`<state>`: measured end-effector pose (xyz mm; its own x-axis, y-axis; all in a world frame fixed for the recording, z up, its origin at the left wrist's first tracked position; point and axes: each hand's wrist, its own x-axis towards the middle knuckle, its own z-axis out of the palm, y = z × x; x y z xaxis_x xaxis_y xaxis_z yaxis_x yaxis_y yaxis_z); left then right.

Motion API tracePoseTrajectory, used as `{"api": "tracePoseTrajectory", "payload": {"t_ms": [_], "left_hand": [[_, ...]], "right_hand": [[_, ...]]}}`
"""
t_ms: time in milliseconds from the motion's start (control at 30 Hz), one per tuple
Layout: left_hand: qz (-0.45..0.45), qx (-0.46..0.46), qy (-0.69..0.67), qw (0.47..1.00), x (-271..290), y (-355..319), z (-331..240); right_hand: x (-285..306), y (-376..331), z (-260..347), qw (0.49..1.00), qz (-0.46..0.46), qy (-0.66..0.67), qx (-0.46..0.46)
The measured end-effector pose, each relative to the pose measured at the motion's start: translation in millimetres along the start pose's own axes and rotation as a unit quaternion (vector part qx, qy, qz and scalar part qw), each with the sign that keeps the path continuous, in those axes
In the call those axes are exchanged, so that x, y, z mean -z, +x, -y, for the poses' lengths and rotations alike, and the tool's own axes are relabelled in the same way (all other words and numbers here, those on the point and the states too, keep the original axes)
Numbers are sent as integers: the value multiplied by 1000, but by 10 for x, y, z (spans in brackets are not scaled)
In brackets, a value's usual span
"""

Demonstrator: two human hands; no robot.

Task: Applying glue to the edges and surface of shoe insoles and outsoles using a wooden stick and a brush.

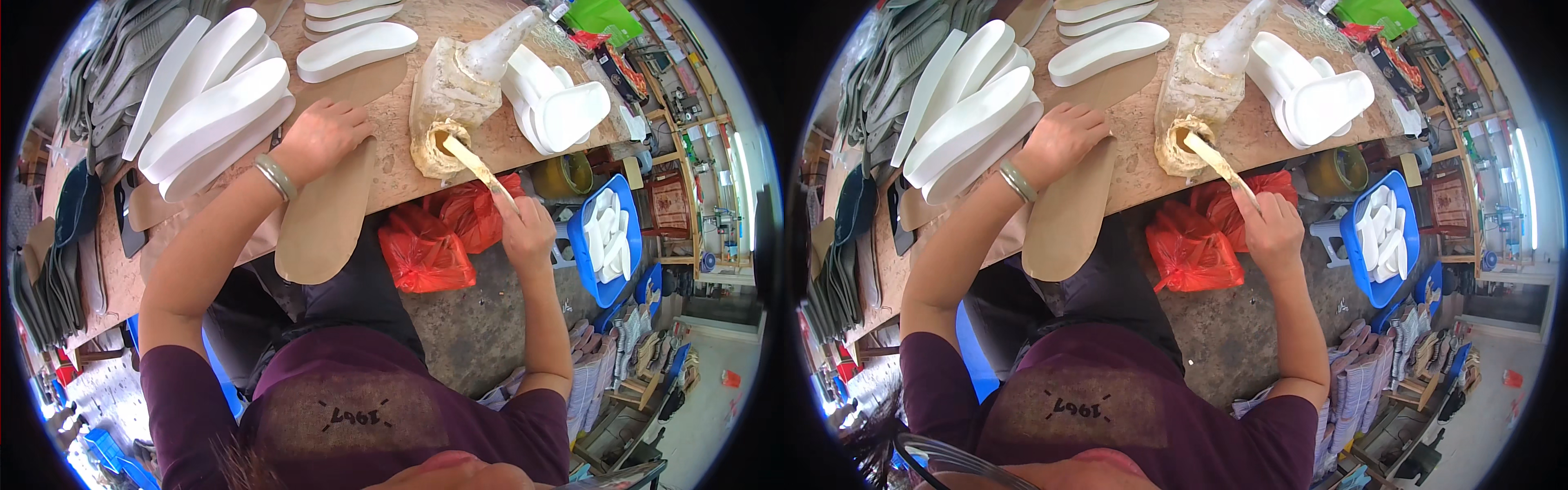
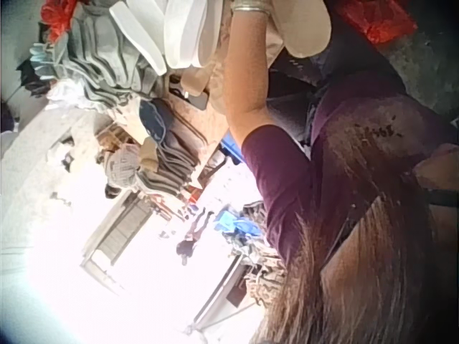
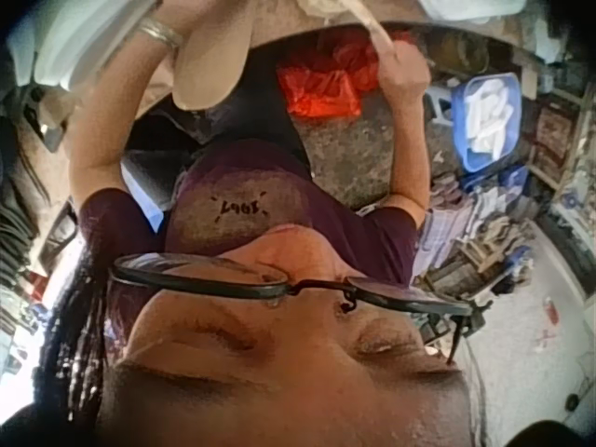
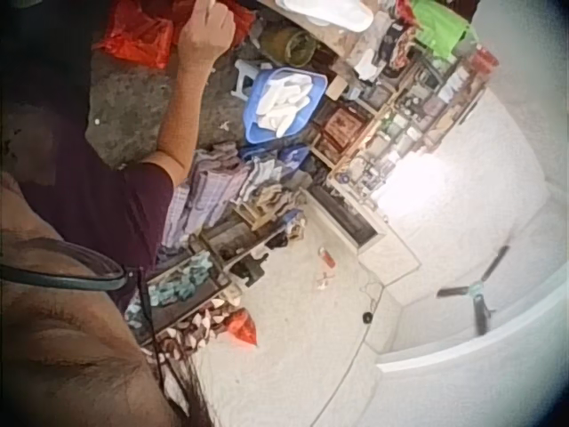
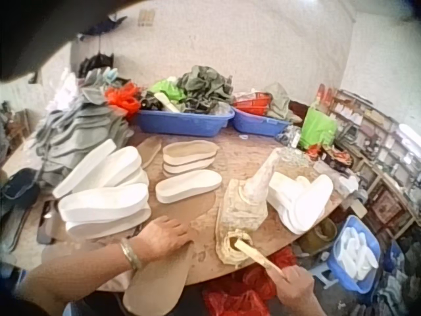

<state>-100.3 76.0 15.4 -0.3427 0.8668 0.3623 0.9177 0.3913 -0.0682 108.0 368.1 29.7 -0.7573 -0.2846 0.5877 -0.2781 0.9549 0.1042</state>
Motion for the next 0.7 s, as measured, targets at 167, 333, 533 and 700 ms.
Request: {"api": "tracePoseTrajectory", "payload": {"t_ms": [167,333,533,700], "left_hand": [[16,70,4,997,23,-44,-172],[8,125,12,992,-12,-78,-290],[-20,195,-23,980,39,-55,-474],[115,234,30,965,240,-37,-759]], "right_hand": [[123,-213,57,999,36,-11,-5],[175,-423,194,992,2,69,-103],[87,-352,248,831,-99,339,-429],[-180,-218,105,696,-60,513,-500]]}}
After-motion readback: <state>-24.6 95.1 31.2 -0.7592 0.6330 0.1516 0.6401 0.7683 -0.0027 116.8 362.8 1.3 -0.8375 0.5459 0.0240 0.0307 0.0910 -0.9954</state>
